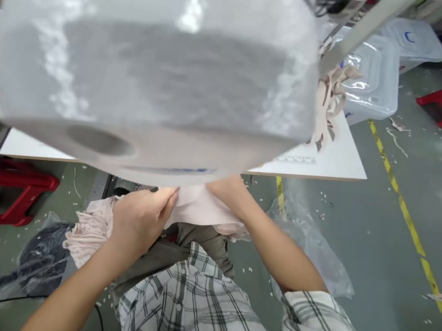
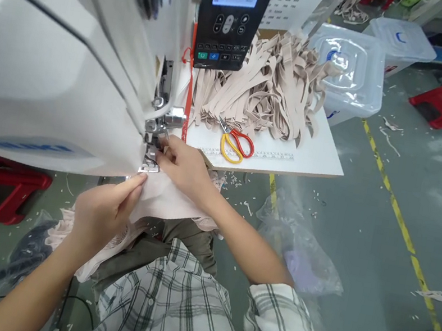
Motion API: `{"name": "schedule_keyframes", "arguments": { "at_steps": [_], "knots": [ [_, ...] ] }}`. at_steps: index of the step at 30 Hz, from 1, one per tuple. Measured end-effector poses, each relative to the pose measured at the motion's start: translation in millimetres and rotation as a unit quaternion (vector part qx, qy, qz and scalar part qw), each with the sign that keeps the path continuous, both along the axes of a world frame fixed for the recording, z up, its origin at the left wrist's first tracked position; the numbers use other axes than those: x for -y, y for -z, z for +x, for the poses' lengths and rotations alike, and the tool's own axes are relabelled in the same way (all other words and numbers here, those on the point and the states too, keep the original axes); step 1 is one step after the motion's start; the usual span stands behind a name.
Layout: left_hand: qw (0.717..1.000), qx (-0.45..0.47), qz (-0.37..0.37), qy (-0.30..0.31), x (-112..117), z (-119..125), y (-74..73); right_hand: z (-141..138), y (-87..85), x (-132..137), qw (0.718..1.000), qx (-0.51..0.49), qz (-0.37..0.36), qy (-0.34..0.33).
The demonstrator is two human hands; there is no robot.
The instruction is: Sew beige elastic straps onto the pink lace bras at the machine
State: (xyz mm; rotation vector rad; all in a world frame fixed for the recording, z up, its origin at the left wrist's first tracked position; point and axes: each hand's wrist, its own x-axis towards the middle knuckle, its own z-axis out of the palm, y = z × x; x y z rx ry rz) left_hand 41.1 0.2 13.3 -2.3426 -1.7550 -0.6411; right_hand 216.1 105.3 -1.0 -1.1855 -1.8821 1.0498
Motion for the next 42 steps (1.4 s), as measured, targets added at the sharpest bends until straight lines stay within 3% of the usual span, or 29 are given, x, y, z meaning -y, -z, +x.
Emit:
{"name": "schedule_keyframes", "arguments": {
  "at_steps": [11,24,35,42],
  "knots": [
    [0.999,-0.039,0.014,0.017,2,-13,-5.2,5,-3.5,8,1.000,-0.025,0.003,0.008],
    [0.998,-0.040,0.041,0.041,-1,-10,2.0,9,-1.0,10,0.999,-0.035,0.004,0.019],
    [0.997,-0.037,0.031,0.065,-2,-10,1.9,15,2.6,10,0.999,-0.029,0.029,0.022],
    [0.997,0.016,-0.007,0.069,2,-13,0.8,17,3.4,13,0.999,-0.021,0.027,0.026]
  ]
}}
